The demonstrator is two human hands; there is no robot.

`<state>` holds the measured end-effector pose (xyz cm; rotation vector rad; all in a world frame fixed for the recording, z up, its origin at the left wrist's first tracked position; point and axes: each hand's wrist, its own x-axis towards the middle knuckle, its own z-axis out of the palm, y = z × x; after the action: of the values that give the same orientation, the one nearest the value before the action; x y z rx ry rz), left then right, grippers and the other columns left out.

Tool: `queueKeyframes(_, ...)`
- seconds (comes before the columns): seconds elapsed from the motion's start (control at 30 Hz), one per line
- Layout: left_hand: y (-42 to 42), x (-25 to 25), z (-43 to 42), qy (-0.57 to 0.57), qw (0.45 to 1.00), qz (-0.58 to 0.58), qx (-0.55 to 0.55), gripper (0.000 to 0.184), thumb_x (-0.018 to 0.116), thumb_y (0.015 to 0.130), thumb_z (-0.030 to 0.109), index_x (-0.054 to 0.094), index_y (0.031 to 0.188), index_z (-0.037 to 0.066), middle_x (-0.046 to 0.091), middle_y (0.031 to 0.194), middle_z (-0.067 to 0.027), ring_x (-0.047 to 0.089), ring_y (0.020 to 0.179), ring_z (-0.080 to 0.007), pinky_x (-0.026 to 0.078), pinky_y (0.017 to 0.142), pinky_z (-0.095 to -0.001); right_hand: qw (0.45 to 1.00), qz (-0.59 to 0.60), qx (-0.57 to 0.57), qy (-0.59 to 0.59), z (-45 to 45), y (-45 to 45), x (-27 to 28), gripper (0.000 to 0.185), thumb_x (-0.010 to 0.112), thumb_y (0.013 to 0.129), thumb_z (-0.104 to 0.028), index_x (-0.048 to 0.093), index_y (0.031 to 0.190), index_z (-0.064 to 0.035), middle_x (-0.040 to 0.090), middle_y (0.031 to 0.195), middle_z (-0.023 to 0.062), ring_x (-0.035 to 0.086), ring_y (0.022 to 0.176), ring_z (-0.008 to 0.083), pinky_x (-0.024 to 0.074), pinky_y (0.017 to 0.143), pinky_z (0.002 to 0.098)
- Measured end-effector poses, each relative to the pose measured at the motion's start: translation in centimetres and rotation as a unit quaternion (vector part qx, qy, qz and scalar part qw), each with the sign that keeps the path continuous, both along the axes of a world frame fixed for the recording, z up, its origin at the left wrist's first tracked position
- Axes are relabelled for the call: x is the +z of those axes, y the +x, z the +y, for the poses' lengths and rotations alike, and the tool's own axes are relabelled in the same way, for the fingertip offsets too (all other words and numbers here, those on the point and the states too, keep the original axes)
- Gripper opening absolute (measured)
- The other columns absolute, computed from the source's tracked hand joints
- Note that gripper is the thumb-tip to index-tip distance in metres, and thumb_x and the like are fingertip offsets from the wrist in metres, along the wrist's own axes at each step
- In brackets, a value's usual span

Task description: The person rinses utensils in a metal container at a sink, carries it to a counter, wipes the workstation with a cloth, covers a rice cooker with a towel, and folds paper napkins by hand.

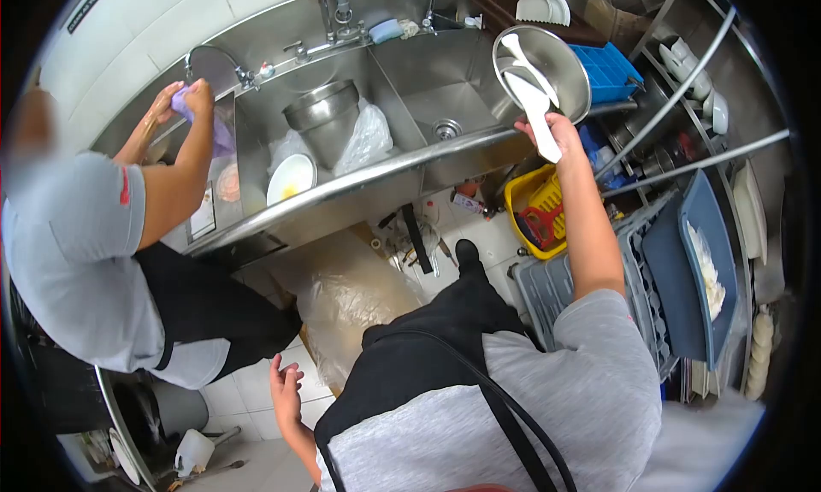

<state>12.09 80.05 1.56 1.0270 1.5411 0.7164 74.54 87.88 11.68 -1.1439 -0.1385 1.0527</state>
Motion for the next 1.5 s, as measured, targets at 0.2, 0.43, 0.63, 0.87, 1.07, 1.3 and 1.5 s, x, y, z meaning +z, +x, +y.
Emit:
queueKeyframes(0.2, 15.5, 3.7, 8.5, 0.117, 0.983, -0.141, -0.014, 0.039, 0.04, 0.083, 0.014, 0.034, 0.12, 0.005, 0.054, 0.095, -0.01, 0.053, 0.076, -0.0129, 0.041, 0.067, -0.0236, 0.995, -0.036, 0.081, -0.04, 8.0, 6.8, -3.5, 0.03, 0.035, 0.076, -0.012, 0.045, 0.097, 0.0073, 0.056, 0.083, 0.0219, 0.057, 0.075, 0.0302, 0.0474, 0.068, 0.039)
queueKeyframes(0.43, 42.4, 4.3, 24.5, 0.055, 0.958, -0.212, -0.184, 0.064, 0.043, 0.084, 0.029, 0.002, 0.132, 0.015, 0.029, 0.125, -0.0222, 0.057, 0.083, -0.0226, 0.043, 0.069, -0.0291, 0.97, -0.016, 0.236, -0.062, 20.3, 13.1, -7.9, 0.019, 0.044, 0.072, -0.006, 0.052, 0.082, 0.0086, 0.057, 0.073, 0.0178, 0.058, 0.061, 0.0264, 0.05, 0.056, 0.0346)
queueKeyframes(0.63, 54.5, 4.2, 32.3, -0.025, 0.982, -0.18, -0.053, 0.037, 0.045, 0.08, 0.025, 0.04, 0.107, 0.0, 0.057, 0.089, -0.0133, 0.059, 0.069, -0.0221, 0.046, 0.051, -0.0278, 0.903, -0.017, 0.423, -0.069, 24.8, 11.5, -6.1, 0.019, 0.047, 0.072, -0.006, 0.053, 0.083, 0.0087, 0.057, 0.07, 0.0156, 0.058, 0.056, 0.024, 0.0488, 0.049, 0.0353)
queueKeyframes(0.87, 54.6, 5.0, 32.4, -0.015, 0.951, -0.253, 0.179, 0.03, 0.036, 0.068, 0.0, 0.045, 0.094, -0.011, 0.056, 0.077, -0.0175, 0.059, 0.061, -0.0244, 0.051, 0.043, -0.0286, 0.887, 0.066, 0.458, -0.011, 34.6, 20.0, -9.6, 0.047, 0.047, 0.081, -0.034, 0.03, 0.116, -0.0081, 0.053, 0.087, 0.0165, 0.057, 0.062, 0.0226, 0.0481, 0.052, 0.0325)
queueKeyframes(1.07, 53.7, 4.9, 29.3, -0.054, 0.945, -0.256, 0.195, 0.034, 0.038, 0.069, 0.0, 0.043, 0.102, -0.007, 0.056, 0.082, -0.0153, 0.059, 0.065, -0.0246, 0.051, 0.047, -0.0339, 0.959, 0.183, 0.214, -0.023, 43.9, 23.3, -13.4, 0.073, 0.041, 0.08, -0.046, 0.012, 0.127, 0.0015, 0.045, 0.102, 0.0172, 0.053, 0.082, 0.0283, 0.0419, 0.065, 0.0366)
queueKeyframes(1.3, 52.4, 4.3, 26.8, -0.067, 0.943, -0.258, 0.2, 0.033, 0.039, 0.07, 0.001, 0.044, 0.101, -0.007, 0.057, 0.081, -0.0151, 0.059, 0.064, -0.023, 0.051, 0.044, -0.0312, 0.969, 0.194, 0.153, 0.027, 45.4, 25.7, -7.2, 0.063, 0.033, 0.079, -0.055, 0.029, 0.103, 0.0033, 0.041, 0.111, 0.0222, 0.048, 0.096, 0.0327, 0.0399, 0.071, 0.0399)
queueKeyframes(1.5, 53.6, 4.9, 27.0, -0.05, 0.945, -0.231, 0.225, 0.053, 0.042, 0.069, 0.002, 0.025, 0.119, 0.003, 0.049, 0.095, -0.0142, 0.056, 0.073, -0.0237, 0.052, 0.045, -0.0329, 0.939, 0.153, 0.298, 0.078, 44.3, 27.8, -5.3, 0.064, 0.026, 0.081, -0.055, 0.034, 0.114, -0.0011, 0.044, 0.113, 0.0221, 0.045, 0.103, 0.0338, 0.0393, 0.072, 0.0413)
